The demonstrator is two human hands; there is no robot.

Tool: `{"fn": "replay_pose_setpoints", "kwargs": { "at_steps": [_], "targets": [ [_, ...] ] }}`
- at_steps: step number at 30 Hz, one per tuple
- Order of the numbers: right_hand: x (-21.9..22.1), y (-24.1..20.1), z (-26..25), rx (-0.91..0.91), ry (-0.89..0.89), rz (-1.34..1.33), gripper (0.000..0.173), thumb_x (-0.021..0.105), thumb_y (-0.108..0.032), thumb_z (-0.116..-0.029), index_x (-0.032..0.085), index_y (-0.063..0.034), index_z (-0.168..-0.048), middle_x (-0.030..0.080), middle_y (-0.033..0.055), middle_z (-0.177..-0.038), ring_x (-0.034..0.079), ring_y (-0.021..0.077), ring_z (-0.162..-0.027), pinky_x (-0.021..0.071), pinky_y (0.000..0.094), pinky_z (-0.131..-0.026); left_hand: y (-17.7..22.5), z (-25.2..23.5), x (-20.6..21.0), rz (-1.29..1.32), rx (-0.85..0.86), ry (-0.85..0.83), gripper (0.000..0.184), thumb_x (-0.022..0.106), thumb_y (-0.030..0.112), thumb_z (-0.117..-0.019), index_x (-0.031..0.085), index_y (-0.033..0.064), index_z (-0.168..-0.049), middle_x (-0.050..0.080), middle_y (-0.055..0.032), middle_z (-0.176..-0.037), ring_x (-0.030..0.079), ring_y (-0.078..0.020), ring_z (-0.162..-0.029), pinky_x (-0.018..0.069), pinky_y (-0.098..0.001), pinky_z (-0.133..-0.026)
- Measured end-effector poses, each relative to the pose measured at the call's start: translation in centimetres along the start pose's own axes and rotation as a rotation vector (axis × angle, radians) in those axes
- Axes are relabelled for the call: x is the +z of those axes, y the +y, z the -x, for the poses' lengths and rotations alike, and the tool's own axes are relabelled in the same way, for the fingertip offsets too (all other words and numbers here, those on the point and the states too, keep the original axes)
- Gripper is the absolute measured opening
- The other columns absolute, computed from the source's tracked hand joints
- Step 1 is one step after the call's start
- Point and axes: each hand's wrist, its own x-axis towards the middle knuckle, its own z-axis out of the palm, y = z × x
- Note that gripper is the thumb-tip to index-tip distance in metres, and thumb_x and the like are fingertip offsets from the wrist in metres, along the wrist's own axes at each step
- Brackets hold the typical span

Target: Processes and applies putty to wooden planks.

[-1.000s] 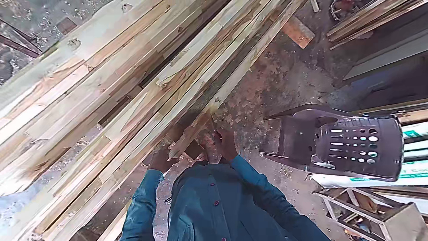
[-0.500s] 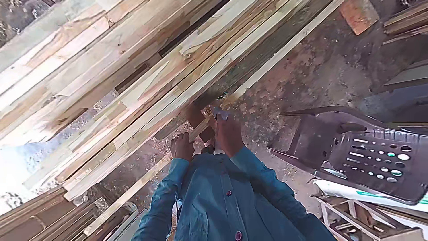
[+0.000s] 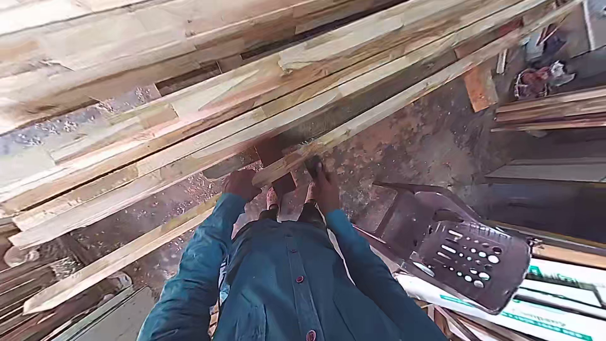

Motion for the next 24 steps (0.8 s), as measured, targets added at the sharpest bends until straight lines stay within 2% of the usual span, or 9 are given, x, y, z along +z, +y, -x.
{"fn": "replay_pose_setpoints", "kwargs": {
  "at_steps": [4, 6, 8, 11, 16, 19, 20, 22, 24],
  "targets": [
    [-3.2, 0.7, 0.3, -0.002, 0.129, -0.071, 0.042, 0.054, -0.012, -0.1027, 0.059, -0.0045, -0.144, 0.066, 0.0250, -0.124, 0.067, 0.0398, -0.110, 0.0562, 0.0550, -0.093, 1.2, 0.4, 0.8, 0.004, -0.090, 0.031, 0.037, 0.084, 0.026, -0.0825, 0.071, 0.0068, -0.111, 0.071, -0.0242, -0.109, 0.067, -0.0476, -0.108, 0.0523, -0.0708, -0.086],
    [-4.5, -0.9, -2.0, 0.086, 0.094, -0.186, 0.038, 0.042, -0.026, -0.1107, 0.063, 0.0016, -0.126, 0.069, 0.0211, -0.105, 0.070, 0.0348, -0.095, 0.0574, 0.0539, -0.085, 1.9, 0.9, 1.2, -0.002, -0.144, 0.040, 0.037, 0.084, 0.022, -0.0815, 0.071, 0.0069, -0.113, 0.071, -0.0259, -0.110, 0.067, -0.0491, -0.107, 0.0527, -0.0712, -0.086],
    [-3.1, -1.0, -5.4, 0.141, 0.006, -0.353, 0.053, 0.031, -0.036, -0.1130, 0.064, 0.0053, -0.114, 0.068, 0.0177, -0.087, 0.068, 0.0293, -0.077, 0.0581, 0.0501, -0.074, 2.2, 0.9, 1.1, -0.003, -0.148, 0.041, 0.038, 0.084, 0.021, -0.0830, 0.071, 0.0060, -0.115, 0.071, -0.0269, -0.112, 0.067, -0.0500, -0.109, 0.0522, -0.0710, -0.087],
    [0.5, -0.4, -6.3, 0.121, -0.005, -0.314, 0.058, 0.029, -0.038, -0.1134, 0.065, 0.0077, -0.109, 0.069, 0.0231, -0.091, 0.071, 0.0360, -0.086, 0.0560, 0.0544, -0.081, 2.1, 0.7, 1.0, 0.015, -0.136, 0.050, 0.039, 0.085, 0.022, -0.0820, 0.071, 0.0048, -0.114, 0.070, -0.0274, -0.113, 0.065, -0.0504, -0.112, 0.0506, -0.0721, -0.090],
    [-1.0, 2.5, -2.5, 0.179, -0.303, -0.076, 0.055, 0.030, -0.041, -0.1124, 0.061, 0.0021, -0.126, 0.070, 0.0230, -0.106, 0.070, 0.0379, -0.103, 0.0543, 0.0575, -0.093, 1.4, 0.4, 0.2, 0.074, -0.134, 0.039, 0.038, 0.084, 0.025, -0.0847, 0.072, 0.0052, -0.116, 0.070, -0.0271, -0.115, 0.064, -0.0501, -0.115, 0.0490, -0.0735, -0.092],
    [-5.9, 4.8, -2.7, 0.037, -0.141, -0.013, 0.043, 0.041, -0.030, -0.1107, 0.063, 0.0033, -0.127, 0.071, 0.0235, -0.103, 0.071, 0.0391, -0.099, 0.0547, 0.0569, -0.090, 2.7, 1.1, 0.4, 0.106, -0.172, 0.066, 0.035, 0.080, 0.018, -0.0880, 0.071, 0.0039, -0.119, 0.069, -0.0284, -0.118, 0.063, -0.0514, -0.116, 0.0487, -0.0734, -0.093],
    [-7.8, 5.5, -3.7, -0.029, -0.063, -0.011, 0.041, 0.046, -0.027, -0.1092, 0.064, 0.0030, -0.131, 0.071, 0.0264, -0.109, 0.069, 0.0419, -0.104, 0.0540, 0.0582, -0.093, 3.5, 1.7, 1.0, 0.118, -0.214, 0.095, 0.035, 0.079, 0.016, -0.0874, 0.071, 0.0055, -0.120, 0.069, -0.0279, -0.118, 0.064, -0.0509, -0.115, 0.0495, -0.0740, -0.090],
    [-10.8, 7.8, -6.7, -0.099, -0.030, 0.062, 0.046, 0.053, -0.035, -0.1063, 0.059, -0.0111, -0.146, 0.064, 0.0273, -0.127, 0.064, 0.0431, -0.115, 0.0528, 0.0603, -0.097, 3.9, 2.5, 2.7, 0.132, -0.254, 0.156, 0.036, 0.081, 0.011, -0.0839, 0.071, 0.0063, -0.118, 0.069, -0.0262, -0.118, 0.065, -0.0499, -0.111, 0.0500, -0.0744, -0.087],
    [-12.5, 9.4, -10.0, -0.152, -0.029, 0.130, 0.053, 0.060, -0.050, -0.1010, 0.061, -0.0218, -0.146, 0.064, 0.0249, -0.122, 0.064, 0.0402, -0.110, 0.0520, 0.0584, -0.093, 3.9, 2.6, 3.3, 0.139, -0.253, 0.202, 0.037, 0.081, 0.011, -0.0835, 0.071, 0.0072, -0.119, 0.069, -0.0227, -0.120, 0.065, -0.0476, -0.112, 0.0505, -0.0727, -0.090]
  ]
}}
